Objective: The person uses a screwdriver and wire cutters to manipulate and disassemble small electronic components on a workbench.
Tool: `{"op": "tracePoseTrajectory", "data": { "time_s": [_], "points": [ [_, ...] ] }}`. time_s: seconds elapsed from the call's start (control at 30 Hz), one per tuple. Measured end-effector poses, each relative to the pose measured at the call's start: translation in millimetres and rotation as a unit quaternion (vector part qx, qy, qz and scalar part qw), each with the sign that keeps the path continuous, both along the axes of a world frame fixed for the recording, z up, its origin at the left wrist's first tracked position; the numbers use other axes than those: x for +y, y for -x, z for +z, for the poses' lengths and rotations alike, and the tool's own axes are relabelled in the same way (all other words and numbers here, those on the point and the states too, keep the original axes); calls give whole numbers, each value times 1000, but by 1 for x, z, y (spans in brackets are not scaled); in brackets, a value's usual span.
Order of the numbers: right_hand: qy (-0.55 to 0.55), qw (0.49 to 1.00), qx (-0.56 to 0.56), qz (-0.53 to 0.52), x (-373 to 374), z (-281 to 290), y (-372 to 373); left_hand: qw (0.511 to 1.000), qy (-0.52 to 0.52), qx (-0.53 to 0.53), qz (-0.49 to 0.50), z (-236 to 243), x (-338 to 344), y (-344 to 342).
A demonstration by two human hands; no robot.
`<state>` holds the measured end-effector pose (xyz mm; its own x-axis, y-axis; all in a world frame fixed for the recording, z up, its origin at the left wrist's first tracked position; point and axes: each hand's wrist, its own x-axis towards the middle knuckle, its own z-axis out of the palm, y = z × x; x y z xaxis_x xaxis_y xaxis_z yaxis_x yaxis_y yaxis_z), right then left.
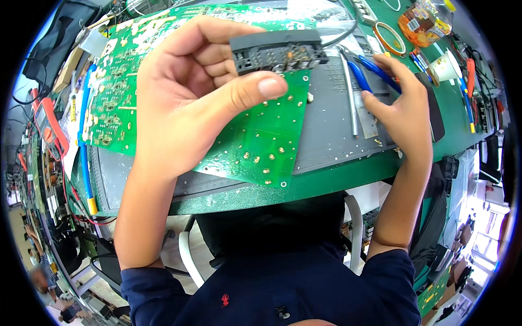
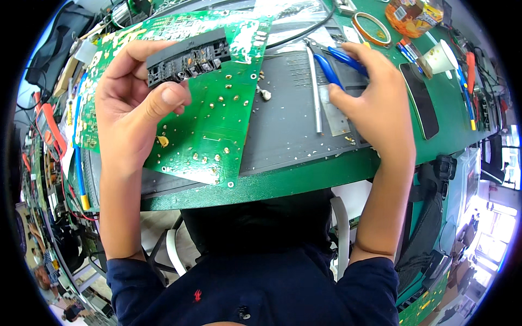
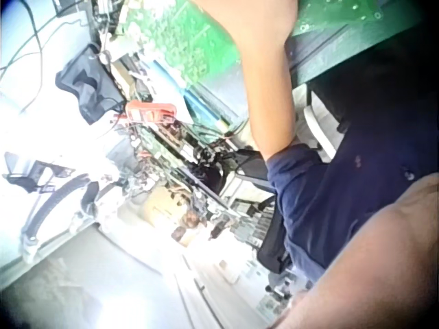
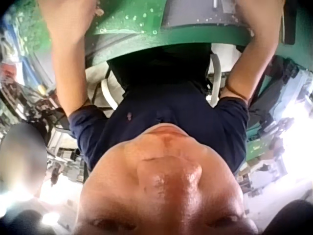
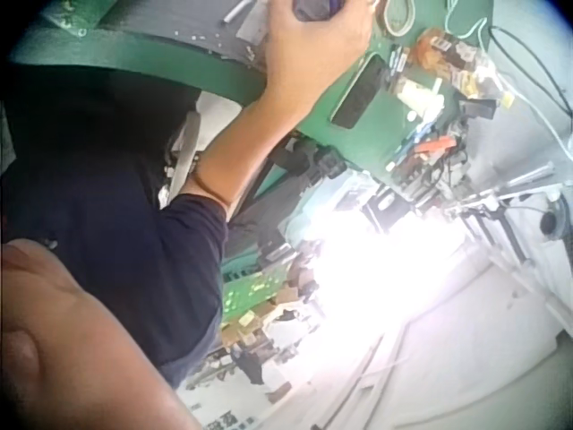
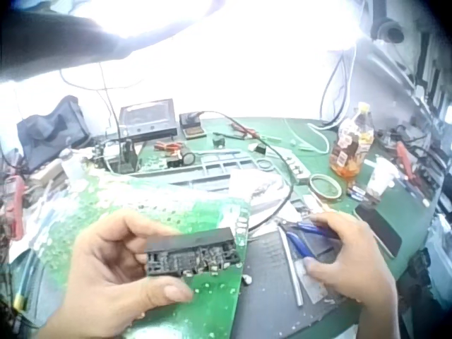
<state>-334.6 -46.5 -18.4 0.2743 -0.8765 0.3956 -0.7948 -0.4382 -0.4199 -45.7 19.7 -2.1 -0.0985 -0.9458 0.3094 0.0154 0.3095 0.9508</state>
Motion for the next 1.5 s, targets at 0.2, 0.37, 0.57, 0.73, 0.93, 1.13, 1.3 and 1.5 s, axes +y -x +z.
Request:
{"op": "tracePoseTrajectory", "data": {
  "time_s": [0.2,0.37,0.57,0.73,0.93,1.13,1.3,1.5],
  "points": [
    [15,974,-224,28,16,14,8,995,11,69,75,-4,8,11],
    [47,950,-260,164,55,20,18,995,-3,96,10,3,7,7],
    [74,938,-227,250,79,14,-2,992,118,34,8,-21,1,-6],
    [122,958,-157,205,79,9,-13,995,20,90,29,7,7,15],
    [144,965,-111,189,82,13,-16,996,18,90,15,-22,0,-14],
    [160,967,-84,180,86,12,-19,993,6,121,5,1,4,9],
    [174,965,-97,168,88,10,-25,990,4,142,2,2,4,10],
    [195,965,-98,144,93,6,-34,987,12,163,4,0,4,9]
  ]
}}
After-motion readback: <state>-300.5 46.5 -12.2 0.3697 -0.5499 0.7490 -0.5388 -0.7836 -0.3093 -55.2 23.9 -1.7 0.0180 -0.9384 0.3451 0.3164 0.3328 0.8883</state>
